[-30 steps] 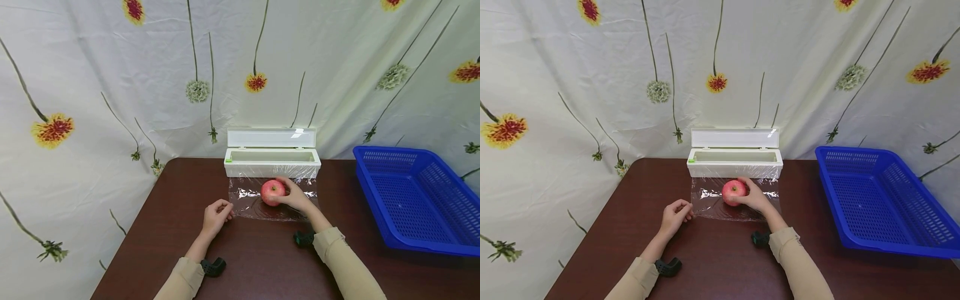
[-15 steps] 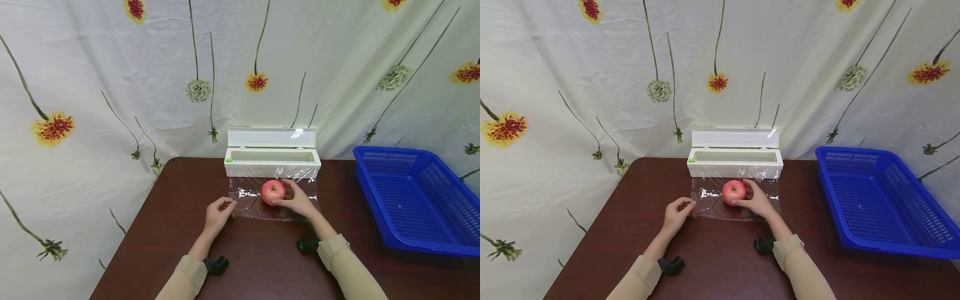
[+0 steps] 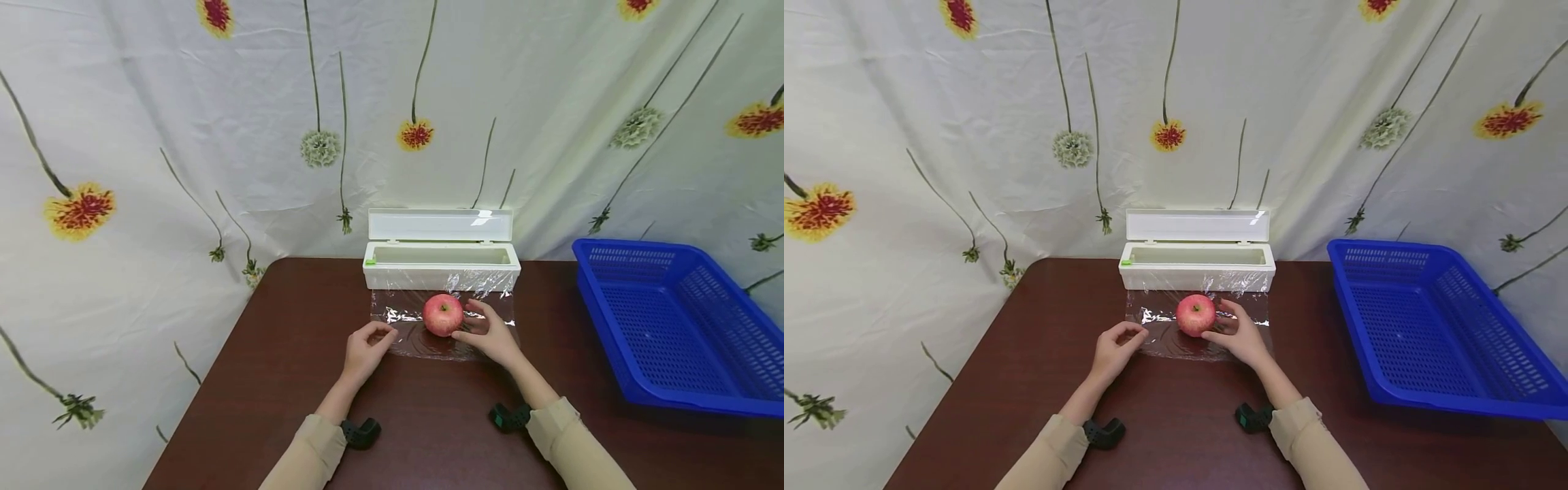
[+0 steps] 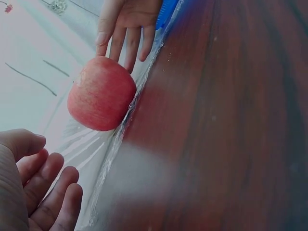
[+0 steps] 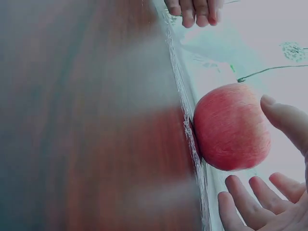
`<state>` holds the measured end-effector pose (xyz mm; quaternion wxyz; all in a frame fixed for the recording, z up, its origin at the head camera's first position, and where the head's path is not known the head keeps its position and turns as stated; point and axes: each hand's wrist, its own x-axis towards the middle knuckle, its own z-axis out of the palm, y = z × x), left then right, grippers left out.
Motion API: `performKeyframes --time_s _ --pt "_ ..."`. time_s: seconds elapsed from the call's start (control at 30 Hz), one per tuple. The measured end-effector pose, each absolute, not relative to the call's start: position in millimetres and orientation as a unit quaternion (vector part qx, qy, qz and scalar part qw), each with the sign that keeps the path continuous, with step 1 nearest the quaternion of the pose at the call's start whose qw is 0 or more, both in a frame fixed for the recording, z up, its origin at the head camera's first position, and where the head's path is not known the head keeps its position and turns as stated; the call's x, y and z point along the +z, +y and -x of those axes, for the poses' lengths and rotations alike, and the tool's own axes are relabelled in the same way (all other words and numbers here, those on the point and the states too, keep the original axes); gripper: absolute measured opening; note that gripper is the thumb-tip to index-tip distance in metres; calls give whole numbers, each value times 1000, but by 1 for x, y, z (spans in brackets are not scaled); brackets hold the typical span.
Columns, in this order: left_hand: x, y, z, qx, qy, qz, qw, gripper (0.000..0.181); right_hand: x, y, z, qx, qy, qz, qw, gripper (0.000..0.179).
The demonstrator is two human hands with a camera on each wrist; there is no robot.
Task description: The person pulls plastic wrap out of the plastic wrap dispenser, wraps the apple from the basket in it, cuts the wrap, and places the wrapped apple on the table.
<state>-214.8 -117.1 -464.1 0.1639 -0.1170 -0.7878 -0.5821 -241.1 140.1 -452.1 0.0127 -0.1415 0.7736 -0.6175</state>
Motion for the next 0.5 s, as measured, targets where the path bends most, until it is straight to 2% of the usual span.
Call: performKeyframes --time_s 0.17,0.4,0.5 --pt "-463 -114 214 -575 -794 126 151 9 -447 144 229 -605 785 133 2 69" --pt "-464 -110 216 -570 -798 144 134 15 -482 159 239 -593 793 140 -30 64" --pt "-474 -108 224 -570 -797 155 123 16 -483 162 237 -578 802 146 -37 61"
